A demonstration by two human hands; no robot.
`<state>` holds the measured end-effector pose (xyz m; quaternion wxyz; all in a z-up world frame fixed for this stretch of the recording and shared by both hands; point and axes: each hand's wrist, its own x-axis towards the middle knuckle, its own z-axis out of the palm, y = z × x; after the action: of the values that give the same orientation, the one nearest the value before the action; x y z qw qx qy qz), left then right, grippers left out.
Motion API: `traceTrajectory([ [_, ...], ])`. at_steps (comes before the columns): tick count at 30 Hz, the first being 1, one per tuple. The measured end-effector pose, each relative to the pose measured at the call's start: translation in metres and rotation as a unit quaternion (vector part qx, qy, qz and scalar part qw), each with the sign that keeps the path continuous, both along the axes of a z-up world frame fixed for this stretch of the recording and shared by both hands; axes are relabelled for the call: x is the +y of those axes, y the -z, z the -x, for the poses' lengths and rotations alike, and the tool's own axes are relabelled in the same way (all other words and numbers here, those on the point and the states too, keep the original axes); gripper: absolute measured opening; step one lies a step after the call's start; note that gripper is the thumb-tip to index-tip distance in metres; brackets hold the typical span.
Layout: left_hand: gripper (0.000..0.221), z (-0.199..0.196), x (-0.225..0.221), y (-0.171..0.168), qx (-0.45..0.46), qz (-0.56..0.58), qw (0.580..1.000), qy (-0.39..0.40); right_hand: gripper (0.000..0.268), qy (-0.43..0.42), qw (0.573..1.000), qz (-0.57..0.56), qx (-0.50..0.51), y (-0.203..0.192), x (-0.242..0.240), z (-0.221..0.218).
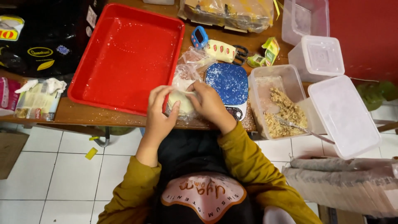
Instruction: The person is assembling dumplings by placing filling onto wrappers and folding them closed, using a scale for portioning.
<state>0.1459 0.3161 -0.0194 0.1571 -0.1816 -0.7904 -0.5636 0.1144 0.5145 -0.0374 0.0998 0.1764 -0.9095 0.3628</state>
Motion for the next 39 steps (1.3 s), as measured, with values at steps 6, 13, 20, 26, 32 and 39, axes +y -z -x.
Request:
traceTrajectory([
  [6,0.051,0.004,0.019,0.011,-0.168,-0.185,0.965,0.085,0.013,-0.027,0.987,0.156,0.008,-0.053,0.008,-0.018],
  [13,0.041,0.009,0.053,0.01,-0.323,-0.399,0.858,-0.006,0.012,0.06,0.975,0.112,0.181,-0.041,0.013,-0.023],
  [20,0.049,-0.006,0.067,0.034,-0.215,-0.332,0.911,0.117,0.014,0.0,0.953,0.303,-0.005,-0.032,0.01,-0.031],
  [26,0.054,-0.017,0.058,-0.003,-0.147,-0.272,0.938,0.158,0.016,-0.027,0.93,0.366,-0.025,-0.026,0.005,-0.032],
  [32,0.043,-0.02,0.058,0.001,-0.111,-0.277,0.945,0.136,0.013,-0.05,0.921,0.384,-0.043,-0.02,0.005,-0.032],
  [39,0.042,-0.017,0.062,0.012,-0.136,-0.31,0.935,0.103,0.007,-0.061,0.923,0.378,-0.049,-0.024,0.01,-0.033],
])
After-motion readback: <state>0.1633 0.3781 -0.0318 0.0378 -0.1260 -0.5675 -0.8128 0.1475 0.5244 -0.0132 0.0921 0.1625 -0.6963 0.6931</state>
